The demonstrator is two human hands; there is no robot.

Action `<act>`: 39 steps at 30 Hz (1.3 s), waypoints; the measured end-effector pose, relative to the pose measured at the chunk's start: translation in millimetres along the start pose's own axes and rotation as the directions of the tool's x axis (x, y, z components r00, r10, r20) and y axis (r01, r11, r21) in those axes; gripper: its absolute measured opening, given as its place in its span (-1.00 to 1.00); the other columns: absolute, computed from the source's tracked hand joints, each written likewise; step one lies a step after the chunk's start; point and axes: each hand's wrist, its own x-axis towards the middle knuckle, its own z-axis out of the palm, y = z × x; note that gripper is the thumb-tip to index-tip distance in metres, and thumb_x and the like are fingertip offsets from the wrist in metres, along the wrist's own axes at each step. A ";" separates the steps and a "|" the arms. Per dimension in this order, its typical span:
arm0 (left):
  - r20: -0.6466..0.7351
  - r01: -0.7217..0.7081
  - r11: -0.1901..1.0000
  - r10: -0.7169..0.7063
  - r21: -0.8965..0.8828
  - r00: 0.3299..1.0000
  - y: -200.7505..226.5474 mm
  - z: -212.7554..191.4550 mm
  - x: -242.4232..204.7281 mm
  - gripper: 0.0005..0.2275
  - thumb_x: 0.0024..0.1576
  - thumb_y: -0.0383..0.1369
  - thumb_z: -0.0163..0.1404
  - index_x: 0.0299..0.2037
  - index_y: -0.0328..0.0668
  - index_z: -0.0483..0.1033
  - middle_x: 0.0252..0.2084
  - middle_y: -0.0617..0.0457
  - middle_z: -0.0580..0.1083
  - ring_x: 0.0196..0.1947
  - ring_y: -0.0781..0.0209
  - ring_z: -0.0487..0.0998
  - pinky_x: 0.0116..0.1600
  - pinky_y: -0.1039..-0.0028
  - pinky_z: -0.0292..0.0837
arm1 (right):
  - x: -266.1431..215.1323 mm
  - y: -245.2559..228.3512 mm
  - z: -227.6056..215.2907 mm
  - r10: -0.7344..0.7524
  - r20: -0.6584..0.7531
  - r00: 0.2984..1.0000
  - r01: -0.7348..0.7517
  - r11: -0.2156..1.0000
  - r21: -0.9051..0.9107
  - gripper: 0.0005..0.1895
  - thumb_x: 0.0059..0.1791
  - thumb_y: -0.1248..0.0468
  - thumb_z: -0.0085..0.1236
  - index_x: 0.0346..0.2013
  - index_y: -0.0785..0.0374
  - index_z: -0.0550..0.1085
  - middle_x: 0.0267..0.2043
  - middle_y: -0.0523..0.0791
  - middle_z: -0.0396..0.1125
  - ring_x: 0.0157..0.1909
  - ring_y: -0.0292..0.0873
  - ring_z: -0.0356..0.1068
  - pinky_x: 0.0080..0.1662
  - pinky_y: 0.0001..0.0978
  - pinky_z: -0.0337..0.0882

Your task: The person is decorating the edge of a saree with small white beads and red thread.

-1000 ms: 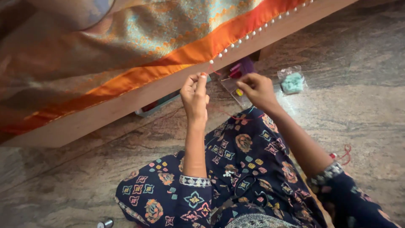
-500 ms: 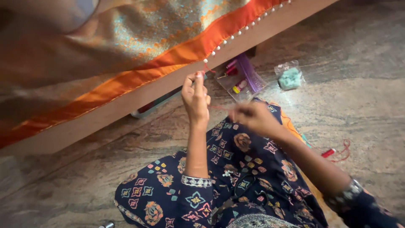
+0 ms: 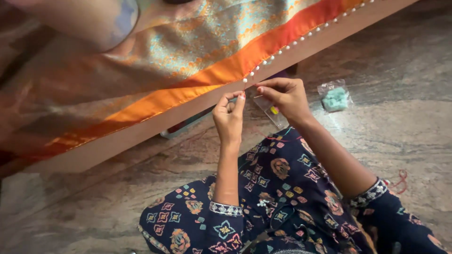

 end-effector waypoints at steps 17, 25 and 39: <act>0.339 -0.489 0.789 0.375 0.373 0.863 72.2 8.3 12.8 -0.62 0.42 -0.22 -0.29 -0.10 -0.31 0.58 -0.20 -0.14 0.61 -0.13 0.01 0.67 -0.03 0.33 0.53 | 6.8 -45.6 -3.5 -0.704 0.616 0.353 0.833 -0.064 -0.550 -0.79 -0.02 0.36 0.21 -0.10 0.31 0.50 -0.01 -0.05 0.40 0.06 -0.05 0.41 0.00 -0.24 0.49; 0.250 -0.405 0.806 0.325 0.431 0.912 74.1 13.4 12.1 -0.90 0.09 -0.52 0.17 -0.23 -0.38 0.64 -0.34 -0.06 0.67 -0.61 0.10 0.43 -0.50 0.36 0.21 | 22.4 -67.5 -2.4 0.083 0.268 0.960 -0.032 0.981 -0.190 -0.89 0.05 0.25 0.04 -0.14 0.15 0.44 -0.34 -0.20 0.43 -0.42 -0.47 0.40 -0.56 -0.48 0.38; 0.140 -0.223 0.959 0.200 0.174 0.970 31.2 11.1 25.1 -0.91 0.27 -0.49 0.08 -0.16 -0.39 0.61 -0.47 0.26 0.35 -0.48 0.56 0.21 -0.37 0.67 0.10 | 39.0 -44.9 14.2 -0.273 0.162 0.948 0.289 0.954 -0.084 -0.90 0.00 0.45 0.17 -0.24 0.29 0.42 -0.16 -0.13 0.46 -0.12 -0.34 0.45 -0.14 -0.53 0.42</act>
